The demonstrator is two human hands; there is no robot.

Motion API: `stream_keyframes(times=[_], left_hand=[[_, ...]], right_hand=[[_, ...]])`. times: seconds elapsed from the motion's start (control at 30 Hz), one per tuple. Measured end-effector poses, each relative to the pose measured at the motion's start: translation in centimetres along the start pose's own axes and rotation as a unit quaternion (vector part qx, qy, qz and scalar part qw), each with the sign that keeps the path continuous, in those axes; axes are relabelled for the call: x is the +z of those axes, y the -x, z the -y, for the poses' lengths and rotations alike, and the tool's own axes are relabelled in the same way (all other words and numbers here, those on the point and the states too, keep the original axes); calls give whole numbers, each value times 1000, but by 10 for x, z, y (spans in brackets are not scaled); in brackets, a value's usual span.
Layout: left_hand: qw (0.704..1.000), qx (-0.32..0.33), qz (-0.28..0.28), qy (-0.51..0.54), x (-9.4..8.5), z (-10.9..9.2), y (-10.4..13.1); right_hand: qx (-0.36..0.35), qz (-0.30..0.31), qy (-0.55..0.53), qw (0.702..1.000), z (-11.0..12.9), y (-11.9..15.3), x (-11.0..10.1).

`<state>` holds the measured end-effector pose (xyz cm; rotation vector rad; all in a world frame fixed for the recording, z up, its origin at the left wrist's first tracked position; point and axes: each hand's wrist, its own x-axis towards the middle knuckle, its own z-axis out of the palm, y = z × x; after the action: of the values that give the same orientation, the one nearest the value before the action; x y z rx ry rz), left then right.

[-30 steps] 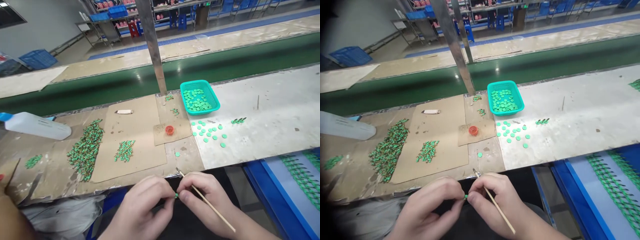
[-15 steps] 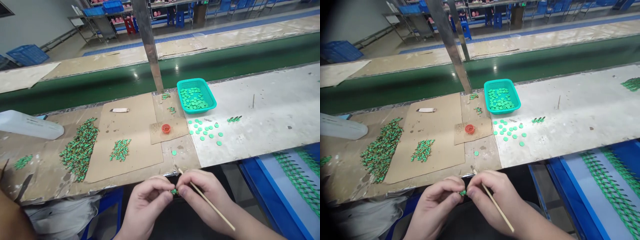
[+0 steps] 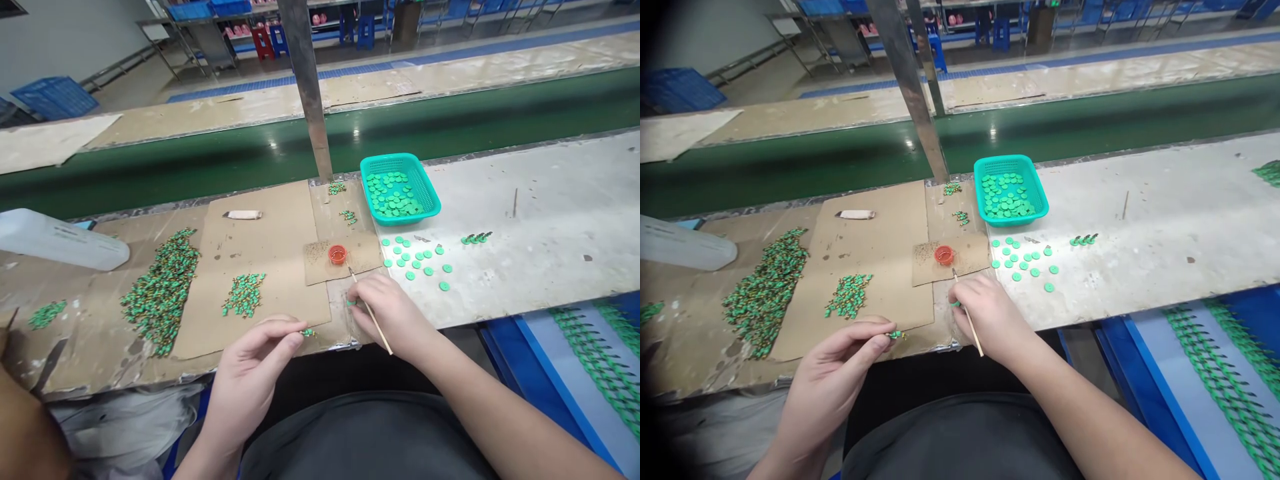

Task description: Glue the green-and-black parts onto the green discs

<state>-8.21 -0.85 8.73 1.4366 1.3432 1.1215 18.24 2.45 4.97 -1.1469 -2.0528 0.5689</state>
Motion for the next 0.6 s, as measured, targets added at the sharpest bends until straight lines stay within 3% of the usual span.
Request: stream_keyframes(times=[0.13, 0.33, 0.47, 0.6], left_hand=[[1000, -16, -12, 7, 5, 1, -6], [997, 17, 2, -69, 15, -5, -19], [990, 75, 43, -114, 31, -4, -34], [978, 122, 80, -152, 48, 0, -47]], right_hand=[[2, -19, -13, 1000, 5, 7, -5], [2, -15, -34, 999, 12, 22, -39], [26, -90, -79, 992, 11, 20, -47], [87, -176, -204, 959, 8, 17, -39]])
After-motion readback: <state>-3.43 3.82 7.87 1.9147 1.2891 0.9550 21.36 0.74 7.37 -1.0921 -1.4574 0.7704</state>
